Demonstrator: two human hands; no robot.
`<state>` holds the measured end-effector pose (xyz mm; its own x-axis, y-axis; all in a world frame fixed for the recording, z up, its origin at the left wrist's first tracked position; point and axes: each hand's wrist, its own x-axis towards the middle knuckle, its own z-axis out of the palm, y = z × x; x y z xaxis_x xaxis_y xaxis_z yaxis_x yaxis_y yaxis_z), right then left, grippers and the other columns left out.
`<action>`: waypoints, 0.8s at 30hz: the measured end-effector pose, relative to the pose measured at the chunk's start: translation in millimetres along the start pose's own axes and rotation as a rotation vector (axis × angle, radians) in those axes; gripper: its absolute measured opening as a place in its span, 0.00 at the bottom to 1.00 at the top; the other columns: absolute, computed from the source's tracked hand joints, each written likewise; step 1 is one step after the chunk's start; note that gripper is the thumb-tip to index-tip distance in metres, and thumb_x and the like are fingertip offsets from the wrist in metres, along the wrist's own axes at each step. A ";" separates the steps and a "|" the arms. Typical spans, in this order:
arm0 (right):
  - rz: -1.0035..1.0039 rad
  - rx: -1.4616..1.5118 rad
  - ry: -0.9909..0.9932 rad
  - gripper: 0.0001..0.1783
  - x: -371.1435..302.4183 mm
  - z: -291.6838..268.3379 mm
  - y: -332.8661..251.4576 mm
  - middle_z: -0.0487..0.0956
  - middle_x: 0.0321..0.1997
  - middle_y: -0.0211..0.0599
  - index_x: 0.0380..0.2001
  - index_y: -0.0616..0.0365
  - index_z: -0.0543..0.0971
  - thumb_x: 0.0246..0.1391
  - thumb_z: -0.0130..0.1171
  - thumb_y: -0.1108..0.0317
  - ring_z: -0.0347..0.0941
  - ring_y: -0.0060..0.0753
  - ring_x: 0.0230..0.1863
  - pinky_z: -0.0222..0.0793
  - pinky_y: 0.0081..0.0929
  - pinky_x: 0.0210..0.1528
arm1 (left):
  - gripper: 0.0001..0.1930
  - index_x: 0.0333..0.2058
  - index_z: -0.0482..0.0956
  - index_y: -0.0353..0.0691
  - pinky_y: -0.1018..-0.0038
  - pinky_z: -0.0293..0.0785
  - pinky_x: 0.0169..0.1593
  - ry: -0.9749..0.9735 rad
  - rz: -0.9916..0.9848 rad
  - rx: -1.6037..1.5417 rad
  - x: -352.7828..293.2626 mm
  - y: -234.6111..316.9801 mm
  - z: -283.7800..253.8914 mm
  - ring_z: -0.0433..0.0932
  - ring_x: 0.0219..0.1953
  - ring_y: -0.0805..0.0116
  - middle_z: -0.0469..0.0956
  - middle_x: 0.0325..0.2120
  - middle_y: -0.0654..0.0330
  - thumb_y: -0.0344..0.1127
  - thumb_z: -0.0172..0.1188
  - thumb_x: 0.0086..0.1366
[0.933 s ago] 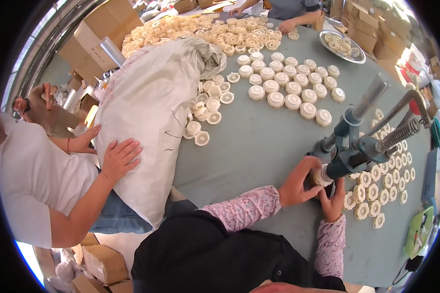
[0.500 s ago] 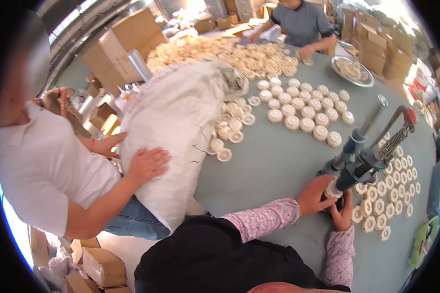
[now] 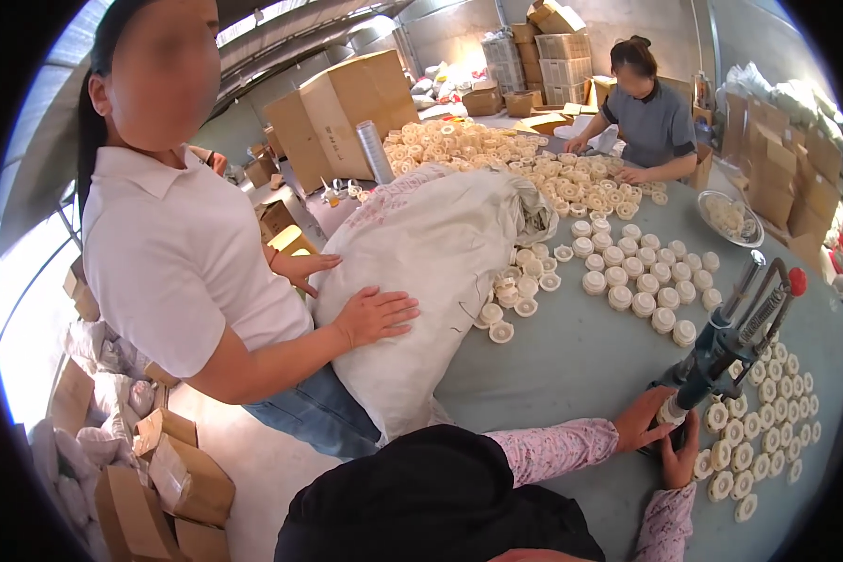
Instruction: The person assembles plastic caps by fitting components into a manual press machine, pulling down the lever by hand to join the parts, and placing the assembled caps on the table.
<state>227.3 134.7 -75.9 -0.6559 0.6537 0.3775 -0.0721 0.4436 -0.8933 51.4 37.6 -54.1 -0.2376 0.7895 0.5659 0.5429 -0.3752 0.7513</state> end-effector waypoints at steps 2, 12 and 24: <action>-0.013 0.010 -0.003 0.42 -0.8 -1.0 -0.9 0.70 0.72 0.51 0.74 0.67 0.60 0.58 0.64 0.74 0.66 0.44 0.73 0.57 0.38 0.75 | 0.35 0.68 0.62 0.34 0.52 0.62 0.69 -0.004 -0.004 -0.016 -0.9 -0.1 2.0 0.68 0.65 0.38 0.68 0.62 0.41 0.46 0.61 0.70; 0.065 0.091 -0.040 0.43 -4.4 -1.1 -9.4 0.71 0.72 0.50 0.74 0.66 0.60 0.58 0.66 0.74 0.67 0.42 0.73 0.60 0.37 0.74 | 0.36 0.65 0.67 0.31 0.51 0.62 0.70 0.064 -0.026 0.068 -6.9 -16.8 15.3 0.69 0.65 0.34 0.71 0.62 0.39 0.46 0.66 0.65; 0.120 -0.029 -0.034 0.42 1.2 -5.3 -25.4 0.74 0.69 0.45 0.73 0.64 0.64 0.55 0.66 0.75 0.69 0.39 0.71 0.61 0.35 0.74 | 0.34 0.63 0.69 0.35 0.52 0.68 0.65 0.019 -0.037 -0.056 6.2 1.2 0.6 0.72 0.61 0.39 0.73 0.58 0.43 0.44 0.68 0.62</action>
<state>232.4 127.4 -51.5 -0.6839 0.6818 0.2595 0.0300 0.3817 -0.9238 51.1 42.4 -49.8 -0.2718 0.7943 0.5433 0.4877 -0.3729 0.7893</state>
